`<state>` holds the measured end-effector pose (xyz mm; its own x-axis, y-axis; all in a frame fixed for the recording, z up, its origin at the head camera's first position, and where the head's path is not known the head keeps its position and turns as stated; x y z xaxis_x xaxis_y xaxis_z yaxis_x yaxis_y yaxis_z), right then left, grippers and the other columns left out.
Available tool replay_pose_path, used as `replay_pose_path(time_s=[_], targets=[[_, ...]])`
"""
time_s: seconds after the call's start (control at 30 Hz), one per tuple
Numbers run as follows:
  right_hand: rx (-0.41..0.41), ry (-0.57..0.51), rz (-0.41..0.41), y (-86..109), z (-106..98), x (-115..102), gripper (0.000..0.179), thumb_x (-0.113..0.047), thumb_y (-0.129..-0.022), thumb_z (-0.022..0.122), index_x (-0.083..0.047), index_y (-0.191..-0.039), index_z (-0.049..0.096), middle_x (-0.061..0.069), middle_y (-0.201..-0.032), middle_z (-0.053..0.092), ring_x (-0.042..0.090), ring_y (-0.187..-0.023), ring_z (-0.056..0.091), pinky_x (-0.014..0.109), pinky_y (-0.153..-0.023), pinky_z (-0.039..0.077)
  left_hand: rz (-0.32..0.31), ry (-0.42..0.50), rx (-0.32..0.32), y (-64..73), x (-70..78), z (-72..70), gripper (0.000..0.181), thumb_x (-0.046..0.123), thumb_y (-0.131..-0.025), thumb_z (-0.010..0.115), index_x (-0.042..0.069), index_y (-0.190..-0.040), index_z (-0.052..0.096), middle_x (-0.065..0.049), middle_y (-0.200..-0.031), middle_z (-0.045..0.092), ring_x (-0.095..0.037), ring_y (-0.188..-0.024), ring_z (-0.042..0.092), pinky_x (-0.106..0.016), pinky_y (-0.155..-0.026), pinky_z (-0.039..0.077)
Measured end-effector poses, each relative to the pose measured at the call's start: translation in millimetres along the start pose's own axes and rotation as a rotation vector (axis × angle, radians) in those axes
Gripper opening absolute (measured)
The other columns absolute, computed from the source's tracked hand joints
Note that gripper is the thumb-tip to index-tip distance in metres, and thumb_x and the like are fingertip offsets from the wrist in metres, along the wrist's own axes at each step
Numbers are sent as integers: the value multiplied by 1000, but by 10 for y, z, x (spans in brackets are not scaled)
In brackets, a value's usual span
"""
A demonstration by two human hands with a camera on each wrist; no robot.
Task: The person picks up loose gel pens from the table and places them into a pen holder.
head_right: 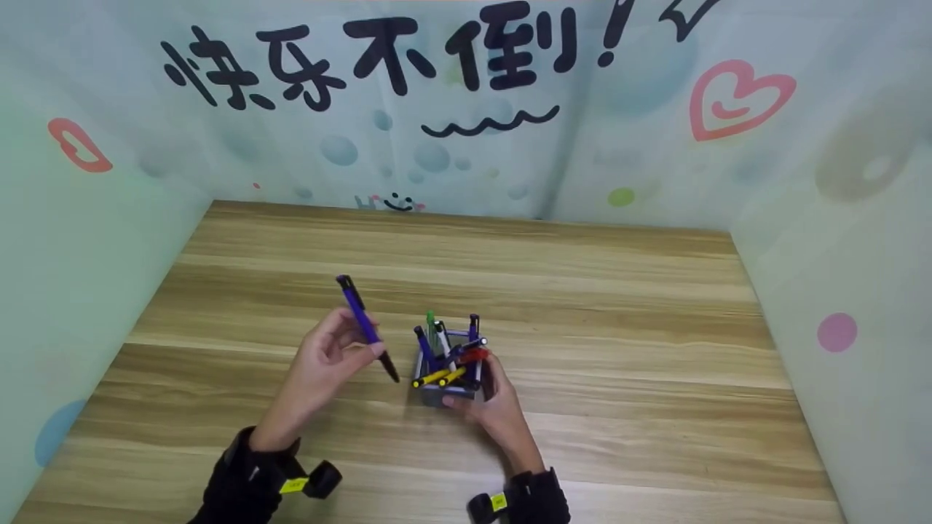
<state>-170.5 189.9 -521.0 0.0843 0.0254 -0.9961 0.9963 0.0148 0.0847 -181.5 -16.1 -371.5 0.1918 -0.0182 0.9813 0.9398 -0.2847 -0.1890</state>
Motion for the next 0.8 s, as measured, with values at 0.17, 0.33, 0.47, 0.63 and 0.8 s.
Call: replay_pose_path(time_s=[0.17,0.33,0.47,0.63,0.8], targets=[[-21,-43,-40,0,19,-15,79,4,-67,74,-11,-138,40,11,-132,52,15,-120,50,24,-103,36,81,-19,-54,38,91,275,29,-1,-83,62,-2,-111,54,-19,-106,59,-31,-96,61,-27,-81,55],[-7,-26,-35,2,9,-11,77,3,-67,75,-11,-136,42,10,-131,52,13,-117,51,23,-101,37,110,-188,-95,59,48,483,27,2,-84,62,2,-111,56,-12,-108,59,-21,-97,61,-21,-80,53],[-1,-6,-21,3,7,-15,77,2,-67,75,-10,-135,42,11,-133,51,16,-119,49,29,-104,35,128,-354,-129,67,-13,596,27,5,-86,61,2,-112,56,-8,-108,58,-15,-98,60,-17,-84,50],[3,-4,-8,-2,8,-11,80,1,-67,77,-11,-137,41,11,-136,49,21,-123,45,38,-107,29,180,-495,-125,83,-34,651,19,7,-88,59,6,-107,58,-5,-111,58,-15,-104,59,-20,-90,48],[6,5,-14,-1,8,-14,80,2,-67,77,-11,-137,41,10,-133,51,17,-119,49,31,-105,34,217,-615,-135,102,-29,675,26,13,-92,54,8,-118,57,-4,-115,59,-17,-108,57,-27,-94,48]])
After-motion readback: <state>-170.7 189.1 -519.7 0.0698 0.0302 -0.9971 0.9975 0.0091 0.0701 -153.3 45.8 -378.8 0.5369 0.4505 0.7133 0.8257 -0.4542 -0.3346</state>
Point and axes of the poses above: each hand's wrist, its own y-axis away from the middle knuckle, its own z-axis out of the palm, x = y × z, the point moved 8 cm from there along -y, towards the middle knuckle
